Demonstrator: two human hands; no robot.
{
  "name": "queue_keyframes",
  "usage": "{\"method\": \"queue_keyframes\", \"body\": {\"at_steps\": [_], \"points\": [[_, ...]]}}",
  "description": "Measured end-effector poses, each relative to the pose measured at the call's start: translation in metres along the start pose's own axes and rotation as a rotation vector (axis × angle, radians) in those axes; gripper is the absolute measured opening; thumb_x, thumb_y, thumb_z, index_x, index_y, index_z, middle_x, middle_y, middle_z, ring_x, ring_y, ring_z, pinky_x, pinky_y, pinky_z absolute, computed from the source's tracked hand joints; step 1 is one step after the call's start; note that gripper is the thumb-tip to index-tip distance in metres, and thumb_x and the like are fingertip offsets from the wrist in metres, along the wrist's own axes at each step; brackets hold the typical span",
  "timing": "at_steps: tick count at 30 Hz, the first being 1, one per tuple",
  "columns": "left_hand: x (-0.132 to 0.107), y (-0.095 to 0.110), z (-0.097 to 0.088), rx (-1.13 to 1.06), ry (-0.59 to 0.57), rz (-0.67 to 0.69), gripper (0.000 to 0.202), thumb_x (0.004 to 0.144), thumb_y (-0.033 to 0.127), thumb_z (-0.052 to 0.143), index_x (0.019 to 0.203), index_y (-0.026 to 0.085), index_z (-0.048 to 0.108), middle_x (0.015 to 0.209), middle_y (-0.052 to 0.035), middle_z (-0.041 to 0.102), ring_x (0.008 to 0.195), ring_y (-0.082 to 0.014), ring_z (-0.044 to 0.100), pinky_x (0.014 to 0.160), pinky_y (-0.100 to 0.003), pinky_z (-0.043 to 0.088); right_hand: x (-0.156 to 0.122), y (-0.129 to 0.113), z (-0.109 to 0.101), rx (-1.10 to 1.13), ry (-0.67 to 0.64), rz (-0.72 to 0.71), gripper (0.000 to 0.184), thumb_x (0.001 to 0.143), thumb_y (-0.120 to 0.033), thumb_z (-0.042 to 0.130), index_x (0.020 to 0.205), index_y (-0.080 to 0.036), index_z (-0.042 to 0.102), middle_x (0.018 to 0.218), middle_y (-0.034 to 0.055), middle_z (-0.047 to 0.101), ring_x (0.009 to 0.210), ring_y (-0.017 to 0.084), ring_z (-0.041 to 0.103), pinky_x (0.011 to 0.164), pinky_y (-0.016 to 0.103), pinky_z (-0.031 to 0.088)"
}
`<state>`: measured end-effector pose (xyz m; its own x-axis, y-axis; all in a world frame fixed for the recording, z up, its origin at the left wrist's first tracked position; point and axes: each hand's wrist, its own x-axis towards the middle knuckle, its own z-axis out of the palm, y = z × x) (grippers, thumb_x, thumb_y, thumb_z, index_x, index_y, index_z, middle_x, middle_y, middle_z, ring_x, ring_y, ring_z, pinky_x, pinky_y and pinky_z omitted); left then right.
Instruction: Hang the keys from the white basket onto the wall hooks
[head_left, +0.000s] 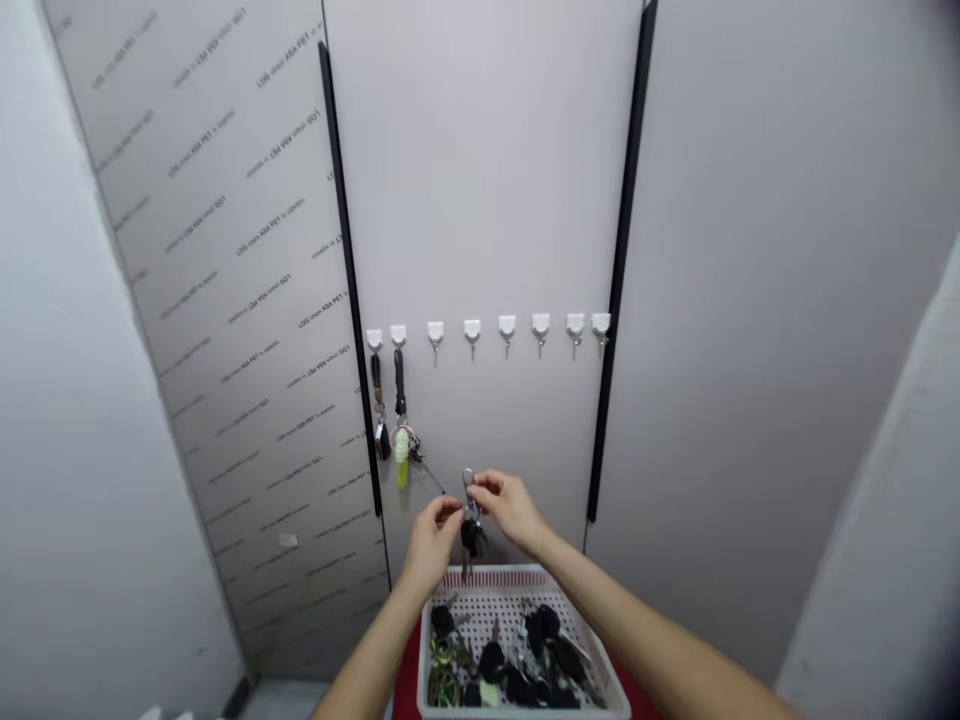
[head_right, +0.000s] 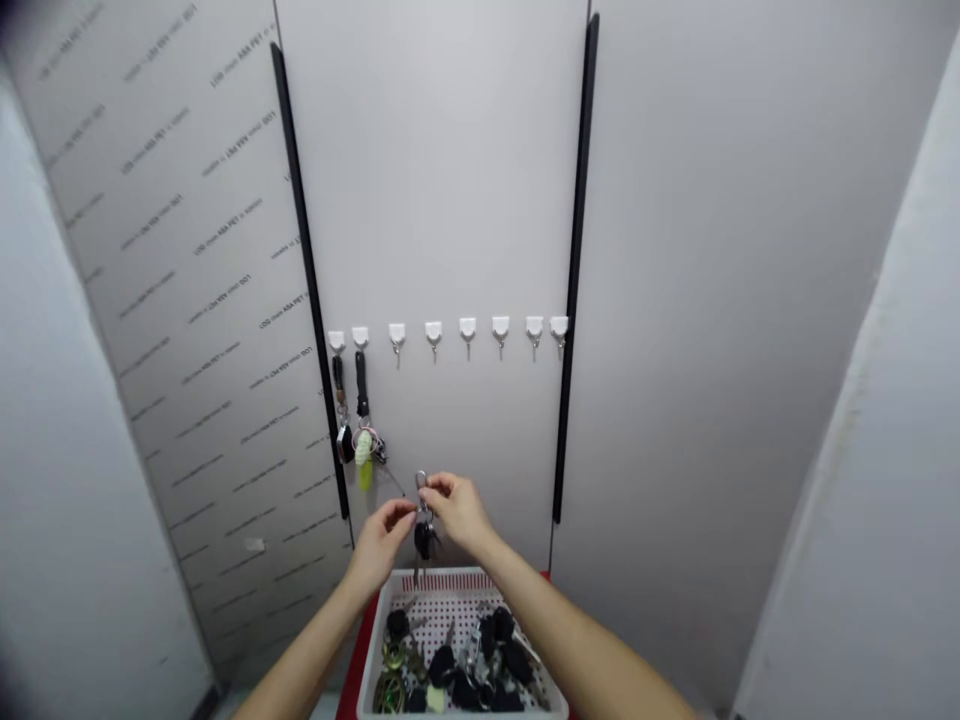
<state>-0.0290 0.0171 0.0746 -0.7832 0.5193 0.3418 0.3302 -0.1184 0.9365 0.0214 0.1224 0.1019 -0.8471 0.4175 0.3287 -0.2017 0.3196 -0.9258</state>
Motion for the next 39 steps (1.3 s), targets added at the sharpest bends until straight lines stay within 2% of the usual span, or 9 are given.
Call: {"method": "queue_keyframes", "body": {"at_steps": [5, 11, 16, 20, 27, 32, 35, 37, 39], "points": [[0.024, 0.023, -0.004, -0.025, 0.106, 0.108, 0.016, 0.060, 0.019, 0.046, 0.075, 0.013, 0.049, 0.074, -0.0037, 0.056, 0.068, -0.0107, 0.051, 0.067, -0.024, 0.040, 0.046, -0.047, 0.011, 0.014, 0.108, -0.111, 0.012, 0.056, -0.021, 0.048, 0.060, -0.012, 0.053, 0.044, -0.0048, 0.044, 0.039, 0.004, 0.036, 0.043, 0.018, 0.032], [0.067, 0.065, -0.015, 0.170, 0.200, 0.277, 0.024, 0.063, 0.012, 0.041, 0.085, 0.015, 0.050, 0.084, -0.0049, 0.057, 0.077, -0.0114, 0.051, 0.072, -0.026, 0.039, 0.094, -0.090, 0.020, 0.078, 0.238, -0.170, 0.015, 0.056, -0.022, 0.049, 0.065, -0.012, 0.055, 0.048, -0.0036, 0.048, 0.040, 0.004, 0.040, 0.043, 0.018, 0.037], [0.090, 0.090, -0.023, 0.324, 0.241, 0.298, 0.028, 0.064, 0.010, 0.039, 0.089, 0.013, 0.051, 0.089, -0.0067, 0.056, 0.081, -0.0127, 0.050, 0.076, -0.027, 0.037, 0.124, -0.111, 0.024, 0.023, 0.300, -0.189, 0.012, 0.058, -0.019, 0.048, 0.063, -0.012, 0.056, 0.047, -0.0032, 0.048, 0.039, 0.004, 0.041, 0.044, 0.018, 0.039], [0.098, 0.096, -0.026, 0.386, 0.235, 0.255, 0.029, 0.063, 0.009, 0.037, 0.088, 0.013, 0.052, 0.088, -0.0065, 0.057, 0.081, -0.0128, 0.051, 0.077, -0.027, 0.036, 0.135, -0.116, 0.026, -0.050, 0.319, -0.108, 0.012, 0.059, -0.018, 0.048, 0.063, -0.011, 0.057, 0.046, -0.0021, 0.049, 0.039, 0.005, 0.043, 0.044, 0.019, 0.040], [0.097, 0.086, -0.025, 0.463, 0.220, 0.205, 0.031, 0.064, 0.010, 0.037, 0.090, 0.013, 0.052, 0.090, -0.0072, 0.057, 0.082, -0.0131, 0.051, 0.076, -0.026, 0.036, 0.139, -0.101, 0.025, -0.213, 0.336, -0.051, 0.016, 0.061, -0.020, 0.048, 0.068, -0.011, 0.058, 0.052, 0.0010, 0.055, 0.044, 0.007, 0.049, 0.050, 0.020, 0.041], [0.086, 0.073, -0.028, 0.480, 0.232, 0.153, 0.031, 0.064, 0.011, 0.038, 0.092, 0.011, 0.051, 0.092, -0.0087, 0.055, 0.083, -0.0136, 0.050, 0.077, -0.027, 0.036, 0.126, -0.099, 0.016, -0.334, 0.334, -0.107, 0.021, 0.059, -0.025, 0.050, 0.074, -0.013, 0.058, 0.068, 0.0028, 0.060, 0.065, 0.011, 0.054, 0.064, 0.022, 0.040], [0.063, 0.047, -0.026, 0.437, 0.214, 0.130, 0.030, 0.064, 0.011, 0.039, 0.092, 0.012, 0.051, 0.092, -0.0075, 0.055, 0.082, -0.0130, 0.050, 0.076, -0.027, 0.037, 0.098, -0.081, 0.005, -0.396, 0.272, -0.178, 0.024, 0.060, -0.027, 0.049, 0.077, -0.013, 0.057, 0.076, 0.0033, 0.060, 0.070, 0.010, 0.052, 0.067, 0.022, 0.038], [0.038, 0.021, -0.019, 0.415, 0.163, 0.101, 0.030, 0.064, 0.012, 0.039, 0.091, 0.012, 0.050, 0.091, -0.0071, 0.054, 0.081, -0.0126, 0.050, 0.076, -0.027, 0.037, 0.068, -0.055, -0.003, -0.397, 0.142, -0.150, 0.022, 0.061, -0.024, 0.049, 0.078, -0.012, 0.057, 0.077, 0.0035, 0.060, 0.068, 0.009, 0.052, 0.065, 0.021, 0.039], [0.007, -0.007, -0.008, 0.414, 0.081, 0.050, 0.029, 0.064, 0.013, 0.040, 0.091, 0.011, 0.050, 0.090, -0.0075, 0.054, 0.080, -0.0125, 0.050, 0.075, -0.027, 0.037, 0.029, -0.021, -0.012, -0.421, -0.042, -0.051, 0.020, 0.060, -0.020, 0.049, 0.076, -0.011, 0.057, 0.075, 0.0037, 0.060, 0.065, 0.009, 0.052, 0.063, 0.021, 0.039]]}}
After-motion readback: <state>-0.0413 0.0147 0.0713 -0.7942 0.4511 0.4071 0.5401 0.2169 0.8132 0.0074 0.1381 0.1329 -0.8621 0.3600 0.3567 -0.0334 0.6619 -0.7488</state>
